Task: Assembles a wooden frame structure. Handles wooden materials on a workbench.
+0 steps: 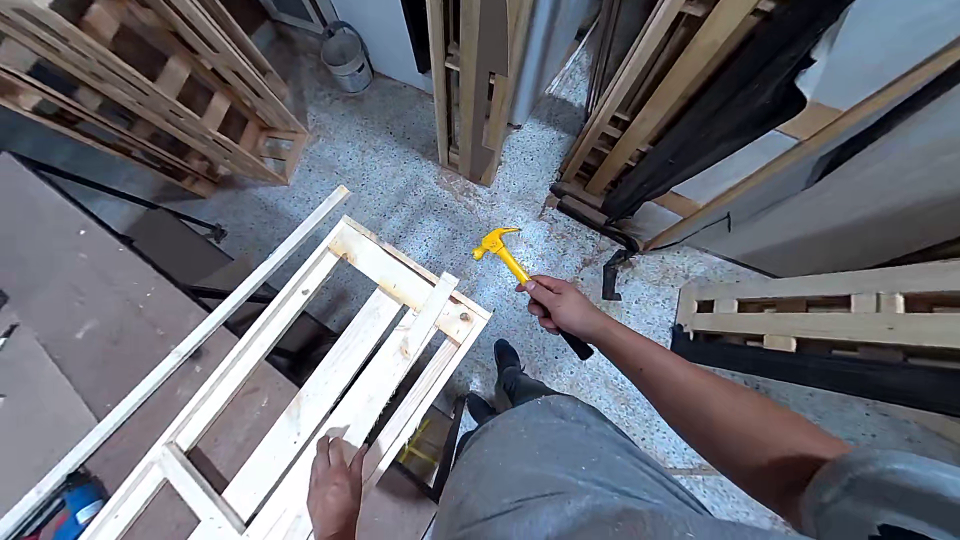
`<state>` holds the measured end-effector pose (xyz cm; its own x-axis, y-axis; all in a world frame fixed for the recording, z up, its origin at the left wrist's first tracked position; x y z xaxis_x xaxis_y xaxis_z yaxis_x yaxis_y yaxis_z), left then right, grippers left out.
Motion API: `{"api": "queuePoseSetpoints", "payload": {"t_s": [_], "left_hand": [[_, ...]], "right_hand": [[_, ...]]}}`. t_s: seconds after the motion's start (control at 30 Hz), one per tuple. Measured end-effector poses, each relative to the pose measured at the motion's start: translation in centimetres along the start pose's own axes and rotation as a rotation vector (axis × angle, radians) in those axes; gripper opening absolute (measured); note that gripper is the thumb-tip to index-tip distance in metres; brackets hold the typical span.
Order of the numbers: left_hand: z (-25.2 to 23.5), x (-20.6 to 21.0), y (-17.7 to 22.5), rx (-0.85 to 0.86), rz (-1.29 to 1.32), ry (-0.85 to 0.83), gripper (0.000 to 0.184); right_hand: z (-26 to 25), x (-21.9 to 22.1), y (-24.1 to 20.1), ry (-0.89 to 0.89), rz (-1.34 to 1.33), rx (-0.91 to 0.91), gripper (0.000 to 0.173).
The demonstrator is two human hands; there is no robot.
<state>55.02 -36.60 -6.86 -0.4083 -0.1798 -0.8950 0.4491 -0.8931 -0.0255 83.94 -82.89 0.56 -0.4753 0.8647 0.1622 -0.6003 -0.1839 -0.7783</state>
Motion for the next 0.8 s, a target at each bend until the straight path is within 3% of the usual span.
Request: {"api": "queuePoseSetpoints", "payload": {"t_s": [0.17, 0.37, 0.57, 0.7, 0.8], "left_hand": [[-0.2, 0.9, -0.7, 0.098, 0.004, 0.124, 0.066], [0.0, -0.6, -0.5, 0.059, 0.027, 0.041, 0.083], [-0.2, -0.5, -1.1, 0.11, -0.018, 0.043, 0.086], [-0.3, -0.6, -1.4, 0.131, -0.023, 0.051, 0.087], [-0.2, -0.9, -1.3, 0.126, -0.029, 0.003, 0.087]], "right_hand": [[-2.4, -0.1, 0.6, 0.031, -0.152, -0.015, 0.041], [-4.2, -0.9, 1.2, 0.257, -0.242, -0.001, 0.042], [-7.9, 0.5, 2.6, -0.095, 0.115, 0.202, 0.044], [-8.3, -3.6, -0.2, 0.171, -0.041, 0.077, 0.045], [-9.6, -4.2, -0.8, 0.304, -0.191, 0.044, 0.045]]}}
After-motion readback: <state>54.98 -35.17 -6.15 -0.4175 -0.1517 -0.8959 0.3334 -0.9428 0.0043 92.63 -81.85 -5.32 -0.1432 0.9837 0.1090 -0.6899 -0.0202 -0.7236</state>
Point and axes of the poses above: each hand's wrist, its own z-axis away from the middle knuckle, its own x-axis out of the palm, y = z × x, the point moved 4 cm from there along -z, towards the middle knuckle, and after that the axes turned 11 degrees about -y, right-handed, at the moved point
